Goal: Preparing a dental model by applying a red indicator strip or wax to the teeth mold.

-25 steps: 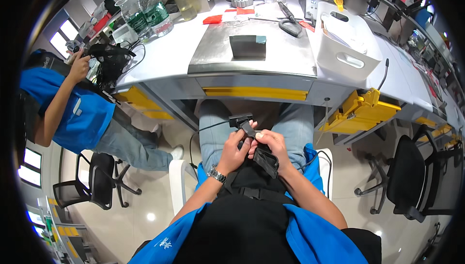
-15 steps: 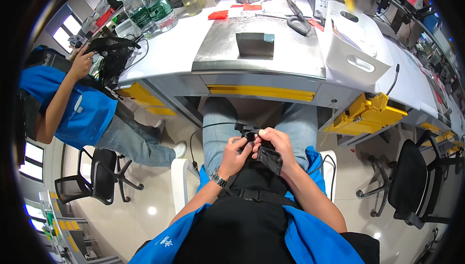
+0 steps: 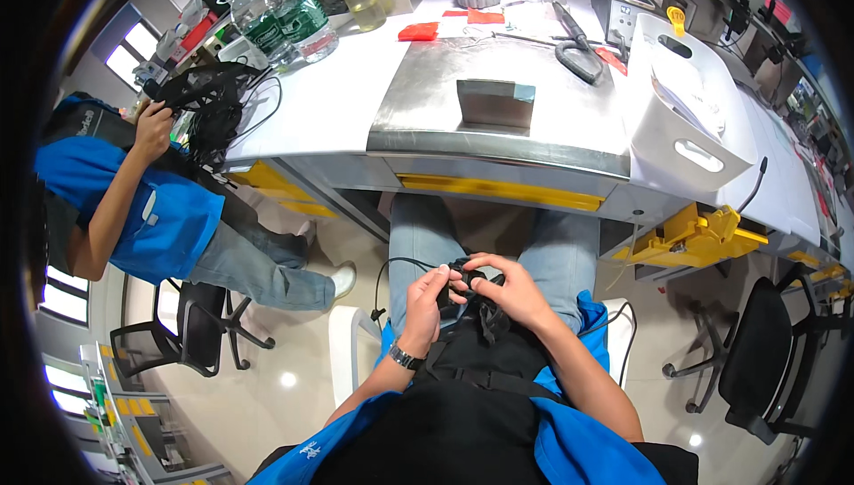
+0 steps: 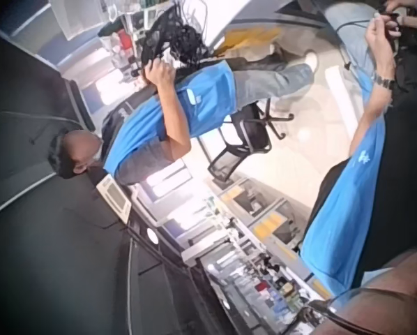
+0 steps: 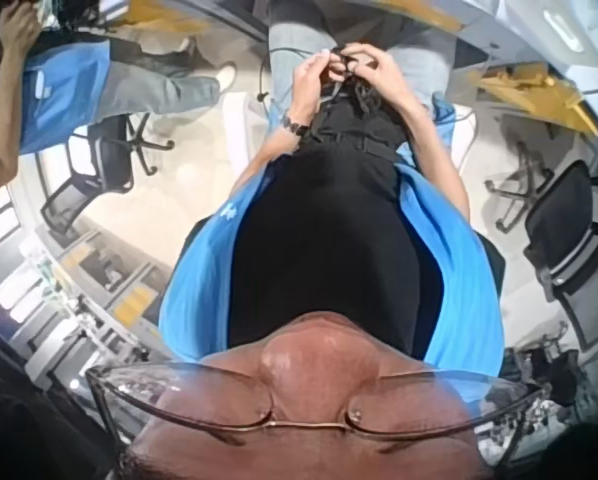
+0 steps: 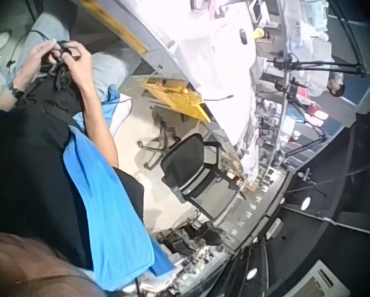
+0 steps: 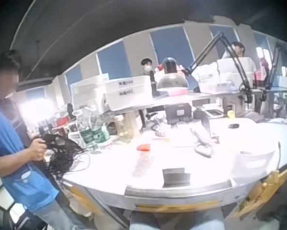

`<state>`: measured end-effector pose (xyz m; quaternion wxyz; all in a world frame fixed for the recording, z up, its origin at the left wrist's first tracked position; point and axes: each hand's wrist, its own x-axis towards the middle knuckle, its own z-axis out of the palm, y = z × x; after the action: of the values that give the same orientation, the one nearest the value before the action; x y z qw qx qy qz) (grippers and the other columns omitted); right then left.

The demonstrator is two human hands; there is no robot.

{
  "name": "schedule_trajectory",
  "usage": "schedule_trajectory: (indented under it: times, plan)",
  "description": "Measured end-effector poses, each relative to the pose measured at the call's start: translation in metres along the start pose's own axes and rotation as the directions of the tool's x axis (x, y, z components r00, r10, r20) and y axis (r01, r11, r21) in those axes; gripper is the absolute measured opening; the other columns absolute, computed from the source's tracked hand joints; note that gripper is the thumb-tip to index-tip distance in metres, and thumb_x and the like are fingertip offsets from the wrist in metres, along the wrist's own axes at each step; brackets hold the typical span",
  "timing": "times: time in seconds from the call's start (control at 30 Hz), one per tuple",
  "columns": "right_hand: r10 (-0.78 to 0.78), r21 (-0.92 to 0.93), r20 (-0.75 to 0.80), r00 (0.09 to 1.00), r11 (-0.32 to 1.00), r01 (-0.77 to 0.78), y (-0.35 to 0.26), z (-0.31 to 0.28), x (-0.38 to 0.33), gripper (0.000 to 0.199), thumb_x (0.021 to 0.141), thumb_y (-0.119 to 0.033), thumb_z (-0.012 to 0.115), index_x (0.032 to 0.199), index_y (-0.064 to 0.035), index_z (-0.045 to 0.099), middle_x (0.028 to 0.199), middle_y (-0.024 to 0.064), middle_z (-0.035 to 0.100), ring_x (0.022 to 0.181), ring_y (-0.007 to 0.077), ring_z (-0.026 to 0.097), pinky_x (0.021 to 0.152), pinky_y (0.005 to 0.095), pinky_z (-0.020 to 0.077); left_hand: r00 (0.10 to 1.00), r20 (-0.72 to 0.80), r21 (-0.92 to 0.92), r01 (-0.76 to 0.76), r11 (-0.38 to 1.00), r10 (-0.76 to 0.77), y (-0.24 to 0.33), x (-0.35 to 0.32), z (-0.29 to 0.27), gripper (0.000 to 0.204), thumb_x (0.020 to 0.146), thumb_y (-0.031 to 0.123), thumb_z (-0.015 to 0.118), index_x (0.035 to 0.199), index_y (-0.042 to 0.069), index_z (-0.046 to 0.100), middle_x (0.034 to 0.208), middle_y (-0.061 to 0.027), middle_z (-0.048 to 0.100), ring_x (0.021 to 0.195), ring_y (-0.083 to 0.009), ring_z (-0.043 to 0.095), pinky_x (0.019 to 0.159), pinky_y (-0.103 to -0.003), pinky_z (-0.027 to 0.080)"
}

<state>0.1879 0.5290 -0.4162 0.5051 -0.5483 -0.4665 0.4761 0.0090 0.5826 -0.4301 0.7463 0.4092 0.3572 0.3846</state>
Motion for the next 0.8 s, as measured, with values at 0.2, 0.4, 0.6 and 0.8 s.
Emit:
schedule_trajectory:
  times: [0.2, 0.4, 0.6, 0.8]
  plan:
    - [-0.130, -0.264, -0.015, 0.991, 0.957, 0.121, -0.010, 0.008, -0.009, 0.049, 0.080, -0.018, 0.074, 0.126, -0.0110, 0.060, 0.126, 0.0133, 0.064, 0.120, 0.0298, 0.062, 0.097, 0.0383, 0.0502, 0.987, -0.079, -0.188, 0.123, 0.975, -0.140, 0.015, 0.000, 0.001, 0.032, 0.106, 0.030, 0.055, 0.105, 0.001, 0.066, 0.089, -0.0083, 0.069, 0.071, -0.0137, 0.066, 0.069, -0.025, 0.054]
    - [-0.239, -0.453, -0.125, 0.963, 0.877, 0.159, -0.026, 0.009, -0.016, 0.049, 0.078, -0.021, 0.078, 0.124, -0.0124, 0.062, 0.119, 0.0119, 0.063, 0.114, 0.0335, 0.063, 0.091, 0.0419, 0.0529, 0.973, -0.022, -0.358, 0.205, 0.911, -0.228, 0.033, -0.005, 0.009, 0.029, 0.105, 0.032, 0.057, 0.105, 0.004, 0.065, 0.092, -0.0059, 0.067, 0.072, -0.0134, 0.065, 0.071, -0.025, 0.052]
    - [-0.359, -0.466, -0.177, 0.916, 0.851, 0.243, -0.039, 0.016, -0.024, 0.041, 0.079, -0.021, 0.080, 0.118, -0.0113, 0.068, 0.115, 0.0066, 0.067, 0.103, 0.0290, 0.069, 0.082, 0.0375, 0.0563, 0.981, 0.001, -0.385, 0.179, 0.905, -0.194, 0.055, -0.014, 0.016, 0.026, 0.106, 0.030, 0.055, 0.104, 0.006, 0.064, 0.090, -0.0041, 0.068, 0.071, -0.0128, 0.065, 0.067, -0.023, 0.053]
    - [-0.368, -0.373, -0.164, 0.915, 0.882, 0.288, -0.050, 0.018, -0.028, 0.045, 0.082, -0.023, 0.080, 0.123, -0.0112, 0.064, 0.115, 0.0113, 0.071, 0.097, 0.0318, 0.072, 0.080, 0.0377, 0.0569, 0.998, 0.020, -0.296, 0.056, 0.954, -0.052, 0.072, -0.022, 0.024, 0.032, 0.108, 0.035, 0.050, 0.107, 0.005, 0.062, 0.091, -0.0051, 0.068, 0.074, -0.0087, 0.065, 0.065, -0.019, 0.055]
